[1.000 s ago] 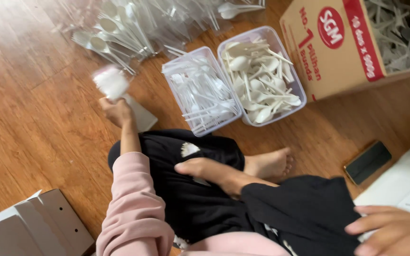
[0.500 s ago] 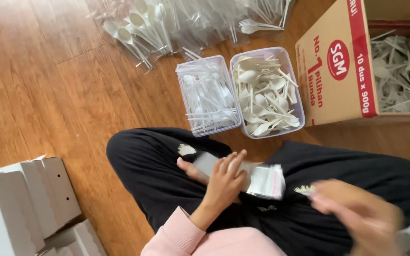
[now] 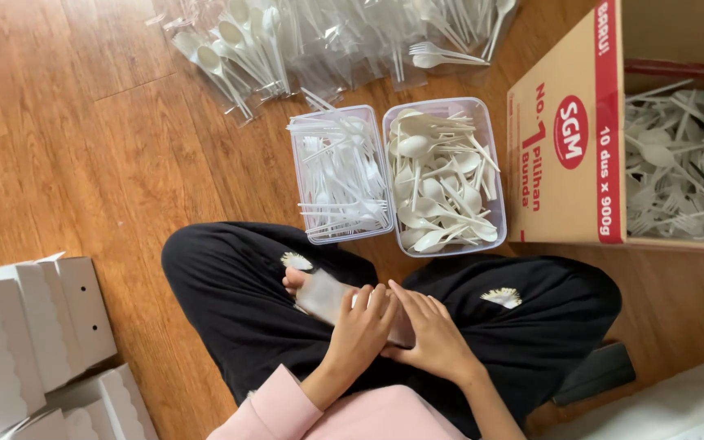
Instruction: Packaging plastic spoons into small plastic bags while sitting on the floor
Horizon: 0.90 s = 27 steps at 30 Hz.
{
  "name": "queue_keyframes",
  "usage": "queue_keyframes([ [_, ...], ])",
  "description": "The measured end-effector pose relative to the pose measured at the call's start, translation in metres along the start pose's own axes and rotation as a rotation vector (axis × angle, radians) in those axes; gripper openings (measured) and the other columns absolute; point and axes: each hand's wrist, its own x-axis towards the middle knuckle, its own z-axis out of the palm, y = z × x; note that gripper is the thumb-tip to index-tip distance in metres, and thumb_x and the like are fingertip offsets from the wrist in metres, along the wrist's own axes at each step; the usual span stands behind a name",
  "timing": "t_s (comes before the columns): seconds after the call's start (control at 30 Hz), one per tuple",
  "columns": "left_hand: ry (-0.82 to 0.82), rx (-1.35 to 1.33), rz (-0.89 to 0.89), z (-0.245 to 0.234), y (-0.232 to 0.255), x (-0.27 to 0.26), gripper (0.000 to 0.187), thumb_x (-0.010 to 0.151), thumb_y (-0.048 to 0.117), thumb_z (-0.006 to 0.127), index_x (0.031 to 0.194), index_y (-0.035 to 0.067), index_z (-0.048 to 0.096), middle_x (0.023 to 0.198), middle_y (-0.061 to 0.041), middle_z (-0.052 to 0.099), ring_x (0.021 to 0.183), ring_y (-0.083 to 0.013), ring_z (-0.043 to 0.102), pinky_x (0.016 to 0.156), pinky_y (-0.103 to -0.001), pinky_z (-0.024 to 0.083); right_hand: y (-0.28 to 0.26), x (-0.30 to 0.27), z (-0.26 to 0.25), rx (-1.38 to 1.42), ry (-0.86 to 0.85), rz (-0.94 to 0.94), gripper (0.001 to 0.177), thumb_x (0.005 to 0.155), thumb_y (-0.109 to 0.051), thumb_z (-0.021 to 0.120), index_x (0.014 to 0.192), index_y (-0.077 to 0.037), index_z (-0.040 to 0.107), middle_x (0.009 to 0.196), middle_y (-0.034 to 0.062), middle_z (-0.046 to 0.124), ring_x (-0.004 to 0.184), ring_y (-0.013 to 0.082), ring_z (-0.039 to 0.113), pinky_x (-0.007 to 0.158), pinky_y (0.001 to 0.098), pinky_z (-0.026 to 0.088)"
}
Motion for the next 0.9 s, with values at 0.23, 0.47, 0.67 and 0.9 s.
queue_keyframes([
  [0.23, 0.072, 0.101, -0.101, -0.057, -0.005, 0.008, 0.041, 0.090, 0.022, 0.062, 0.131, 0.024, 0.059, 0.138, -0.001, 0.060, 0.116, -0.0190, 0.060, 0.090, -0.040, 0.032, -0.004, 0.001, 0.006, 0.022, 0.250, -0.120, 0.079, 0.077, -0.024, 0.077, 0.147, -0.006, 0.044, 0.119, 0.0108, 0.060, 0.106, 0.0321, 0.059, 0.095, 0.0448, 0.044],
  [0.47, 0.111, 0.079, 0.058, -0.014, -0.035, -0.014, 0.039, 0.095, 0.019, 0.058, 0.134, 0.024, 0.059, 0.137, -0.002, 0.064, 0.130, -0.0209, 0.058, 0.110, -0.045, 0.025, 0.023, -0.003, 0.026, -0.356, 0.251, 0.007, 0.071, 0.073, -0.038, 0.070, 0.135, -0.011, 0.052, 0.101, 0.0096, 0.058, 0.092, 0.0339, 0.056, 0.078, 0.0462, 0.044],
  [0.67, 0.214, 0.066, -0.066, 0.025, -0.054, -0.028, 0.033, 0.108, 0.018, 0.046, 0.134, 0.027, 0.064, 0.137, 0.004, 0.065, 0.133, -0.0169, 0.057, 0.114, -0.049, 0.024, 0.047, -0.004, 0.033, -0.483, 0.154, 0.100, 0.103, 0.068, -0.054, 0.087, 0.152, -0.014, 0.041, 0.106, 0.0064, 0.057, 0.094, 0.0302, 0.056, 0.080, 0.0455, 0.047],
  [0.9, -0.229, -0.039, -0.071, 0.017, -0.047, -0.030, 0.070, 0.079, 0.014, 0.061, 0.147, 0.014, 0.049, 0.146, -0.013, 0.051, 0.140, -0.0311, 0.044, 0.119, -0.061, 0.019, 0.052, 0.000, 0.024, -0.279, -0.003, 0.114, 0.109, 0.073, -0.087, 0.065, 0.161, -0.031, 0.033, 0.135, 0.0052, 0.043, 0.122, 0.0287, 0.044, 0.108, 0.0473, 0.032],
])
